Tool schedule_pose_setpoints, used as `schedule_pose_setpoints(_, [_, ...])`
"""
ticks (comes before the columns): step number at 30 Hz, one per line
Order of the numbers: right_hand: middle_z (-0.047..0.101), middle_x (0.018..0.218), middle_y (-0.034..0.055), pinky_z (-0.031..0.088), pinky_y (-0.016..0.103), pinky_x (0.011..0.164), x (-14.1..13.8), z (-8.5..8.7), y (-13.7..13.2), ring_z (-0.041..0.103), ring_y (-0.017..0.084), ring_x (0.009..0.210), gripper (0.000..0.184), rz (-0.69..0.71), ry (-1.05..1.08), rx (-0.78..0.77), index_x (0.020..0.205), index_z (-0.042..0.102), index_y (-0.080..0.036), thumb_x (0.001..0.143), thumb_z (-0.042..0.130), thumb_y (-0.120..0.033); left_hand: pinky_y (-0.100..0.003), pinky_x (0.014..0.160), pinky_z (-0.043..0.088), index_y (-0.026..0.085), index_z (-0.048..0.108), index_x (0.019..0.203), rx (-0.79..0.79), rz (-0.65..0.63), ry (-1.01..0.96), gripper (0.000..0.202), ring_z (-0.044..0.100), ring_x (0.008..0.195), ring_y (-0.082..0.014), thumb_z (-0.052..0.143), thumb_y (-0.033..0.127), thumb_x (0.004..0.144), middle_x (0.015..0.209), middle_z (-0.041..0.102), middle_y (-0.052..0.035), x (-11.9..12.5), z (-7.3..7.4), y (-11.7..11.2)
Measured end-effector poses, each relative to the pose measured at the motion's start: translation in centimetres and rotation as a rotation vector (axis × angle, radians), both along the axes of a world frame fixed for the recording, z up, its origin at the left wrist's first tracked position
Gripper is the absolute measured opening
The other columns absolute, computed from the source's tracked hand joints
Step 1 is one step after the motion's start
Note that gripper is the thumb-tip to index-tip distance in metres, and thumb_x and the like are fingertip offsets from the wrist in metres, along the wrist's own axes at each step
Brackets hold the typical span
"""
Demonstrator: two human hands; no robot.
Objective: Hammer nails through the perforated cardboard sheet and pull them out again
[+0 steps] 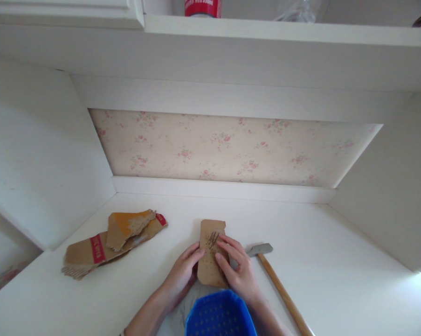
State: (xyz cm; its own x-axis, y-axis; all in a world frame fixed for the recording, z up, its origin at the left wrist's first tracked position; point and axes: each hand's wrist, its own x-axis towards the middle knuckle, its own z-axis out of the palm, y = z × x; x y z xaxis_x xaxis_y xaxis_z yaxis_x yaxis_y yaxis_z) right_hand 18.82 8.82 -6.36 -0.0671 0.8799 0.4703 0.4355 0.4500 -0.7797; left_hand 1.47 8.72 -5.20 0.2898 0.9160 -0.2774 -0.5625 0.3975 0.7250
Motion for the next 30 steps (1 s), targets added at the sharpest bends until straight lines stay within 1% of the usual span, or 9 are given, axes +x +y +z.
schedule_pose_setpoints(3, [0.065,0.129,0.0131,0.048,0.049,0.103,-0.04,0.05,0.00,0.058,0.024,0.120,0.028,-0.001,0.006,-0.019,0.114,0.068,-0.024,0.090,0.058,-0.033,-0.036,0.087,0.050,0.017,0.065,0.120,0.029,-0.047,0.005,0.045,0.068,0.100,-0.0278,0.074,0.022,0.076,0.108,0.074,-0.0118,-0.02,0.02,-0.05])
schedule_pose_setpoints(5, [0.065,0.128,0.0137,0.049,0.049,0.103,-0.11,-0.05,-0.01,0.058,0.024,0.119,0.029,-0.014,0.002,0.013,0.116,0.067,-0.023,0.090,0.058,-0.032,-0.035,0.085,0.050,0.016,0.065,0.119,0.038,-0.076,0.013,0.044,0.069,0.099,-0.0275,0.074,0.019,0.076,0.108,0.074,-0.0120,-0.04,0.01,-0.08])
schedule_pose_setpoints(8, [0.070,0.121,0.0127,0.052,0.048,0.098,-0.27,-0.37,0.02,0.060,0.024,0.114,0.025,-0.058,-0.056,0.145,0.112,0.068,-0.023,0.088,0.062,-0.028,-0.035,0.084,0.050,0.017,0.066,0.118,0.049,-0.104,0.026,0.043,0.069,0.098,-0.0275,0.073,0.019,0.076,0.108,0.074,-0.0121,-0.04,0.00,-0.15])
schedule_pose_setpoints(11, [0.075,0.110,0.0101,0.052,0.048,0.092,-0.35,-0.63,0.07,0.065,0.024,0.105,0.020,-0.113,-0.125,0.282,0.105,0.069,-0.024,0.085,0.067,-0.024,-0.035,0.088,0.049,0.017,0.068,0.117,0.091,-0.125,0.015,0.040,0.067,0.103,-0.0282,0.073,0.019,0.078,0.112,0.072,-0.0122,0.03,0.03,-0.21])
schedule_pose_setpoints(14, [0.076,0.105,0.0076,0.049,0.050,0.095,-0.33,-0.68,0.06,0.067,0.024,0.100,0.020,-0.123,-0.153,0.334,0.102,0.068,-0.024,0.082,0.071,-0.023,-0.036,0.091,0.047,0.016,0.070,0.115,0.140,-0.133,0.001,0.036,0.064,0.109,-0.0291,0.072,0.019,0.078,0.115,0.071,-0.0125,0.11,0.08,-0.21])
schedule_pose_setpoints(16, [0.076,0.102,0.0069,0.049,0.049,0.096,-0.35,-0.63,0.05,0.067,0.023,0.099,0.017,-0.111,-0.141,0.326,0.100,0.068,-0.024,0.083,0.070,-0.022,-0.036,0.092,0.047,0.016,0.071,0.113,0.150,-0.135,0.001,0.034,0.064,0.109,-0.0290,0.071,0.018,0.079,0.114,0.072,-0.0124,0.13,0.11,-0.18])
schedule_pose_setpoints(20, [0.076,0.096,0.0061,0.053,0.043,0.089,-0.50,-0.39,0.07,0.066,0.022,0.096,0.008,-0.094,-0.080,0.273,0.092,0.071,-0.024,0.086,0.066,-0.021,-0.036,0.092,0.047,0.016,0.071,0.112,0.139,-0.140,0.017,0.033,0.064,0.108,-0.0287,0.071,0.017,0.079,0.111,0.073,-0.0121,0.06,0.03,-0.10])
schedule_pose_setpoints(26, [0.075,0.095,0.0038,0.052,0.038,0.086,-0.38,0.04,0.07,0.064,0.020,0.094,0.010,-0.051,-0.027,0.193,0.087,0.073,-0.025,0.087,0.064,-0.020,-0.036,0.091,0.047,0.014,0.072,0.110,0.104,-0.113,0.011,0.035,0.067,0.103,-0.0288,0.076,0.020,0.076,0.107,0.074,-0.0136,-0.14,-0.49,0.12])
schedule_pose_setpoints(30, [0.075,0.098,0.0045,0.052,0.040,0.087,-0.26,-0.23,0.19,0.064,0.020,0.096,0.014,-0.039,-0.032,0.195,0.093,0.073,-0.026,0.089,0.062,-0.020,-0.036,0.091,0.048,0.013,0.072,0.110,0.115,-0.092,0.005,0.034,0.066,0.105,-0.0290,0.076,0.026,0.078,0.111,0.073,-0.0143,-0.27,-0.84,0.26])
